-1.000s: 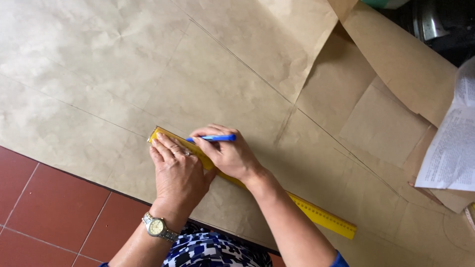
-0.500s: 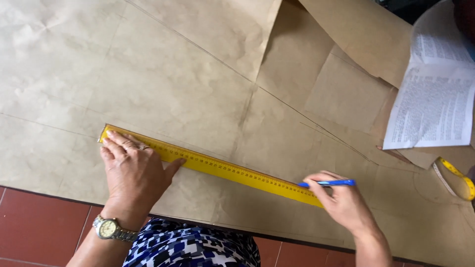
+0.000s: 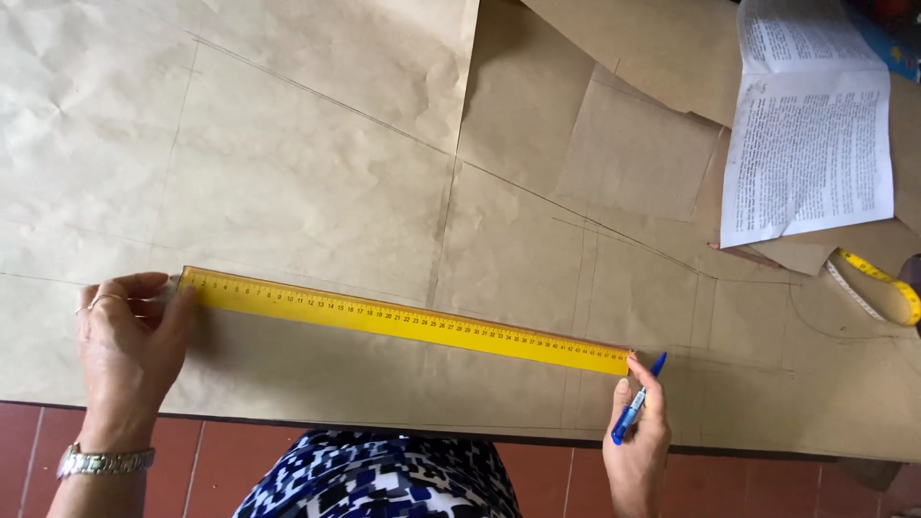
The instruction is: The person uses a yellow ruler and a blue marker to draw straight lines on a large sheet of brown paper. They repeatedly reposition the ruler and draw lines to create a pattern layout on the paper.
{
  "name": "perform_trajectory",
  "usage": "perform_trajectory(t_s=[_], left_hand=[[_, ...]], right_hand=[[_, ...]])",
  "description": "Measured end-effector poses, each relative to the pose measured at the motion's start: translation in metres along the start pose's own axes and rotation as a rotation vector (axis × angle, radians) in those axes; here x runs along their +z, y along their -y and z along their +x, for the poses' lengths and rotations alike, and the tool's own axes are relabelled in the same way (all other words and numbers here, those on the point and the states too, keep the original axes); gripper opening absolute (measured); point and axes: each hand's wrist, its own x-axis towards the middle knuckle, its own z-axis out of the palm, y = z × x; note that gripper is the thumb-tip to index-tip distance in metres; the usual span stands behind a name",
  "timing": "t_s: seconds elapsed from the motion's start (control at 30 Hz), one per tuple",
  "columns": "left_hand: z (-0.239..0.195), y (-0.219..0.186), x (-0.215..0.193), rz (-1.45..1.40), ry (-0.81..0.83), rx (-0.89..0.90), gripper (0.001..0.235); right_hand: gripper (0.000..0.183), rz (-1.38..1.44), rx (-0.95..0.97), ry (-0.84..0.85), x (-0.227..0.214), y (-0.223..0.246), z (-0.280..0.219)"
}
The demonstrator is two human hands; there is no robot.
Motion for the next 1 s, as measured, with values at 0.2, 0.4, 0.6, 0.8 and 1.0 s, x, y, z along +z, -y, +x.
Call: perform_trajectory(t_s=[0.2, 0.4, 0.6, 0.8, 1.0], left_hand=[[0.000, 0.002, -0.007, -0.050, -0.011, -0.088, 0.020], [-0.016, 0.033, -0.025, -0.015, -0.048, -0.210, 0.021], [0.000, 0.074, -0.060, -0.105, -0.085, -0.293, 0.015], [0.078, 0.166, -0.092, -0.134, -0.120, -0.214, 0.018], [0.173, 0.244, -0.117, -0.252, -0.003, -0.120, 0.019]], right_hand=[[0.023, 0.169, -0.102, -0.058, 0.013, -0.015, -0.004], [0.020, 0.258, -0.036, 0.007, 0.015, -0.004, -0.015], [0.018, 0.253, -0.115, 0.015, 0.045, 0.029, -0.033], [0.017, 0.274, -0.178, 0.005, 0.102, 0.106, -0.051], [0.017, 0.224, -0.214, -0.203, 0.170, 0.162, -0.072]])
